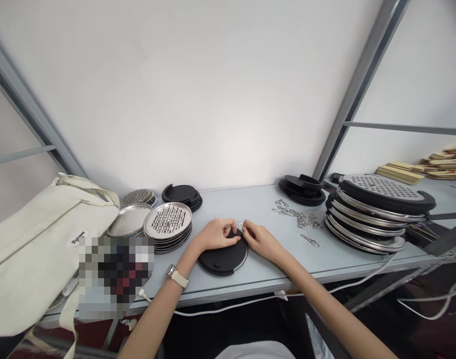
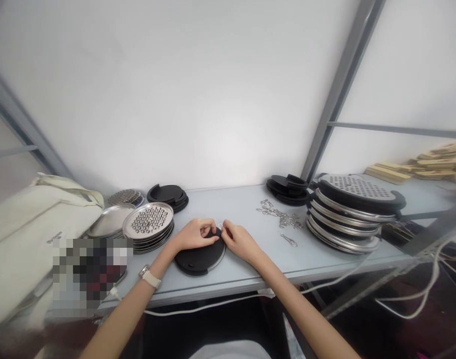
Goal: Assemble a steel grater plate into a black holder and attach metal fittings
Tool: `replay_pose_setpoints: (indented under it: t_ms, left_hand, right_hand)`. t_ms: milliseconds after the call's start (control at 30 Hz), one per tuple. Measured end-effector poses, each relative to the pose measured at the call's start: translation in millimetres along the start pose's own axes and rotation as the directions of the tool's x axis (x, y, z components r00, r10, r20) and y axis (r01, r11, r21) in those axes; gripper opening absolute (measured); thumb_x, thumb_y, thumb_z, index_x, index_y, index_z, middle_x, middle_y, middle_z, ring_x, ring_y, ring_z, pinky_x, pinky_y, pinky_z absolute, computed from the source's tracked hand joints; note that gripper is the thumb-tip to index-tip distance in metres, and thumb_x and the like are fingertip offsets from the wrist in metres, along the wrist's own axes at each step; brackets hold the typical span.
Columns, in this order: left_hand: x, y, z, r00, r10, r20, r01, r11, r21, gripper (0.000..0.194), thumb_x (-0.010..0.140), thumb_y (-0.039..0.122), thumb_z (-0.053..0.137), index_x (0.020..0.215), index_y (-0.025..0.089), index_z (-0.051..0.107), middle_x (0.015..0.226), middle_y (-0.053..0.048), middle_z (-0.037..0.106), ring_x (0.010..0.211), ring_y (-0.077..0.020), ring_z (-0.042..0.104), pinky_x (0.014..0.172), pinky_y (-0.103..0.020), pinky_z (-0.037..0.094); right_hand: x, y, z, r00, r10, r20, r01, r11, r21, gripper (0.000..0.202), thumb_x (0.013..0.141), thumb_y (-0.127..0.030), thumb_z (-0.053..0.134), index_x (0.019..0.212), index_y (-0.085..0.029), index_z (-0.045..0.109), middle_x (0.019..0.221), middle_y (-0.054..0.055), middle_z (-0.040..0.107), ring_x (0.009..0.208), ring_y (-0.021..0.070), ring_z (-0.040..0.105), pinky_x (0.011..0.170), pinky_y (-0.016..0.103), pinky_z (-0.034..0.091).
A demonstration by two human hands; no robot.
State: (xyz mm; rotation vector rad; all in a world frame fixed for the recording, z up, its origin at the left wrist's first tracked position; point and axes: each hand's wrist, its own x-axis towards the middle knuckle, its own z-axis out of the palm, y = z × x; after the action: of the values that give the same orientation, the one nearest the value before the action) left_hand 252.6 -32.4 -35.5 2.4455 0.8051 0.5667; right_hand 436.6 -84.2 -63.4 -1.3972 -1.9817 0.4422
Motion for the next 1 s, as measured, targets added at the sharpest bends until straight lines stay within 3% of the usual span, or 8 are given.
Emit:
replay_pose_setpoints:
  t_ms: [333, 833, 1000]
  left_hand:
    - [0, 0, 0.2, 1.000, -0.015, 0.009, 0.014, 1.000, 0.007, 0.015, 0.074, 0.032, 0.060, 0.079, 0.019, 0.055, 0.053, 0.008, 0.041, 0.049, -0.0073, 0.038, 0.052, -0.020, 0.030]
    - [0, -2, 0.5, 1.000, 0.007, 0.012, -0.007, 1.000, 0.014, 0.015, 0.075, 0.032, 0.059, 0.079, 0.018, 0.054, 0.053, 0.008, 0.041, 0.049, -0.0072, 0.038, 0.052, -0.020, 0.028]
    - [0, -2, 0.6, 1.000, 0.011, -0.002, -0.011, 1.000, 0.012, 0.022, 0.074, 0.033, 0.060, 0.090, 0.019, 0.052, 0.054, 0.009, 0.042, 0.049, -0.0078, 0.040, 0.051, -0.020, 0.028]
  right_hand:
    - [0, -7, -4, 1.000, -0.001, -0.026, 0.004, 0.993, 0.119, 0.020, 0.092, -0.036, 0.030, 0.084, -0.022, 0.041, 0.056, -0.007, 0.040, 0.050, 0.0102, 0.038, 0.054, 0.021, 0.030]
    - [0, 3, 3, 0.998, -0.022, 0.062, 0.027, 0.996, -0.082, 0.020, 0.090, -0.027, 0.033, 0.071, -0.021, 0.038, 0.053, -0.006, 0.038, 0.047, 0.0089, 0.035, 0.050, 0.021, 0.022]
    - [0, 5, 3, 0.998, -0.014, 0.063, 0.020, 0.994, -0.104, 0.021, 0.090, -0.027, 0.033, 0.072, -0.020, 0.042, 0.054, -0.005, 0.041, 0.048, 0.0089, 0.038, 0.051, 0.021, 0.023]
